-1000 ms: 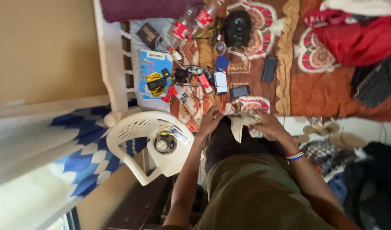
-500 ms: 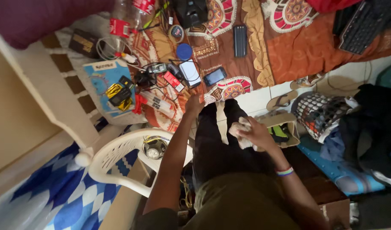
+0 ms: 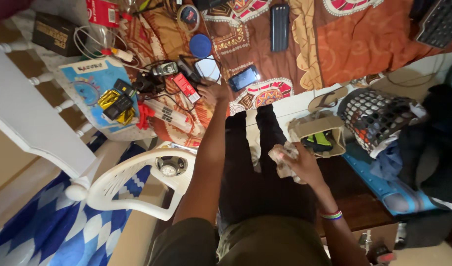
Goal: The person wipes the cone and rim of a speaker driver with a cloth, then wipes a second speaker driver, a blue speaker box, and a power strip on the desk. They also wipe a small white card-like object while standing in the room.
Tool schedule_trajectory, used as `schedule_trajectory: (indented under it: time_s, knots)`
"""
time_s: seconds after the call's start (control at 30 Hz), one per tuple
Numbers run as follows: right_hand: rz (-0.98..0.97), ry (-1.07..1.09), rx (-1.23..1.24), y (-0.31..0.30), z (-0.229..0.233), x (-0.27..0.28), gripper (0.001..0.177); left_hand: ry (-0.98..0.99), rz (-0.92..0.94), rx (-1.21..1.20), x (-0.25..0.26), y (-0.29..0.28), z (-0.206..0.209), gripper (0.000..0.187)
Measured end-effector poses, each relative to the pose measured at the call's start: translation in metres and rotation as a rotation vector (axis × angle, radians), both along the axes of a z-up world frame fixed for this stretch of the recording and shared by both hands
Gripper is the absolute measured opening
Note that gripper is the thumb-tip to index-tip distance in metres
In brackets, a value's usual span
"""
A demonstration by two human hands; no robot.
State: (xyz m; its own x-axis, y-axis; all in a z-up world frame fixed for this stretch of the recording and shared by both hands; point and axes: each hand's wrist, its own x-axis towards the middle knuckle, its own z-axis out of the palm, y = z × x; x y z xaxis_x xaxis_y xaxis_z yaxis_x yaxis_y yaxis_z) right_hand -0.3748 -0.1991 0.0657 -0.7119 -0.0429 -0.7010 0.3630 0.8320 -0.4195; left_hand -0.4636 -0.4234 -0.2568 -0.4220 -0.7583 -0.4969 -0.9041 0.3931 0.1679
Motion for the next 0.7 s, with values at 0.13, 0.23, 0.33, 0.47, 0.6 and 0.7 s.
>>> schedule_trajectory:
  time_s: [0.13, 0.23, 0.33, 0.47, 0.6, 0.7]
  knots:
    - [0.004, -0.015, 0.07, 0.006, 0.0, 0.003, 0.051, -0.081, 0.059, -0.084, -0.014, 0.002, 0.002, 0.096]
    - [-0.012, 0.0, 0.091, 0.009, 0.0, 0.002, 0.054, -0.102, 0.154, -0.005, -0.023, 0.001, 0.016, 0.093]
    - [-0.028, 0.04, -0.012, 0.008, 0.001, 0.001, 0.056, -0.017, 0.201, -0.043, -0.02, 0.006, 0.035, 0.09]
    - [0.019, -0.082, 0.13, -0.001, 0.001, -0.001, 0.056, -0.037, 0.23, 0.031, -0.018, 0.016, 0.043, 0.08]
    - [-0.022, -0.082, 0.036, -0.008, 0.006, -0.002, 0.058, -0.073, 0.305, -0.269, -0.028, 0.026, 0.02, 0.068]
    - [-0.043, -0.066, 0.005, -0.011, 0.01, -0.001, 0.057, -0.027, 0.703, -0.109, -0.032, 0.02, 0.002, 0.06]
